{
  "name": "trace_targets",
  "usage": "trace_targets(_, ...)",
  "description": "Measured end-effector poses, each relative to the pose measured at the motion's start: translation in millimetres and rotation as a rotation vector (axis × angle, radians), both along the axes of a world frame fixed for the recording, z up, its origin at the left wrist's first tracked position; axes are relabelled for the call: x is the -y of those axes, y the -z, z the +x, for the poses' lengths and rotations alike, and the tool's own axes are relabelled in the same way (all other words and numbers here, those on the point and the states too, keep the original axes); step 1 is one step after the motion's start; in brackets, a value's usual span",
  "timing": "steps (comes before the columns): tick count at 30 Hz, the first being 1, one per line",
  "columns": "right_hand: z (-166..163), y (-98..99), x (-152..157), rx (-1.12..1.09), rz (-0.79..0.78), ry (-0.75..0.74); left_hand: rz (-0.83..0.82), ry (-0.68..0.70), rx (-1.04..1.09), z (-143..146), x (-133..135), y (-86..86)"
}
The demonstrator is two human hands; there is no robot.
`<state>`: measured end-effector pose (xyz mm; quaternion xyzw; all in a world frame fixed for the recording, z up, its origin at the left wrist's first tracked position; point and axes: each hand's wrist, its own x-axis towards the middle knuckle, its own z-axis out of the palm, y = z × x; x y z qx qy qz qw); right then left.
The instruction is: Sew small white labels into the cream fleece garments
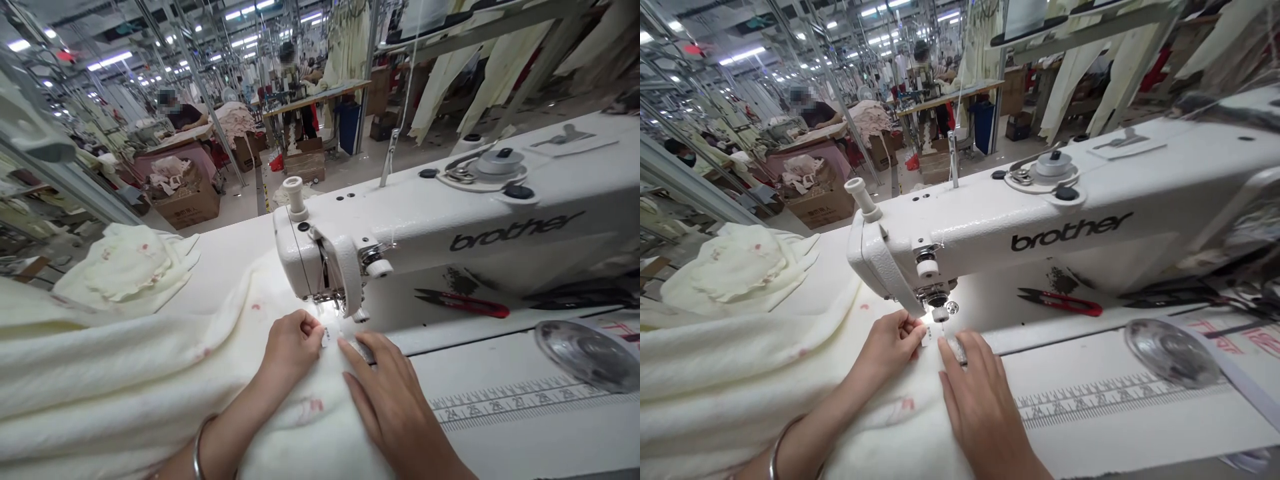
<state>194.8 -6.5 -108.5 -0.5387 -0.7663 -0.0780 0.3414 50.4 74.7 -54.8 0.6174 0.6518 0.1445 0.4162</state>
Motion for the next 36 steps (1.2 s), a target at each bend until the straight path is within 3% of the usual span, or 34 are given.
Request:
trace_targets(8,-0.1,3.7,-0.3,0.009,0.007,0.003,0.03,0.025,-0.048,0.7,-1.5,6.6)
trace_targets(12,2.0,6.7,2.3,0.037,-0.031,0.009,0.14,0.089,-0.15,-5.5,5.5,-3.7)
trace_targets(14,2.5,6.3,2.7,0.045,-0.031,0.009,0.327,0.214,-0.242,-13.5,13.6,-12.1)
trace_targets(17,2.4,5.4,1.8,0.056,-0.024,0.011,0.633,0.537,-0.305,-27.8,27.0,-15.5)
trace_targets(20,2.2,6.6,0.9,0.061,-0.033,0.016,0.801,0.875,-0.385,-38.5,33.9,-4.2)
trace_targets(22,2.3,8.3,1.1,0.064,-0.05,0.011,0.832,0.983,-0.441,-42.0,33.8,6.0)
trace_targets(26,2.8,10.1,1.8,0.053,-0.079,0.005,0.824,1.007,-0.441,-44.7,30.4,15.6)
trace_targets(36,4.2,9.8,1.3,0.052,-0.105,-0.015,0.764,0.937,-0.365,-45.5,30.7,13.5)
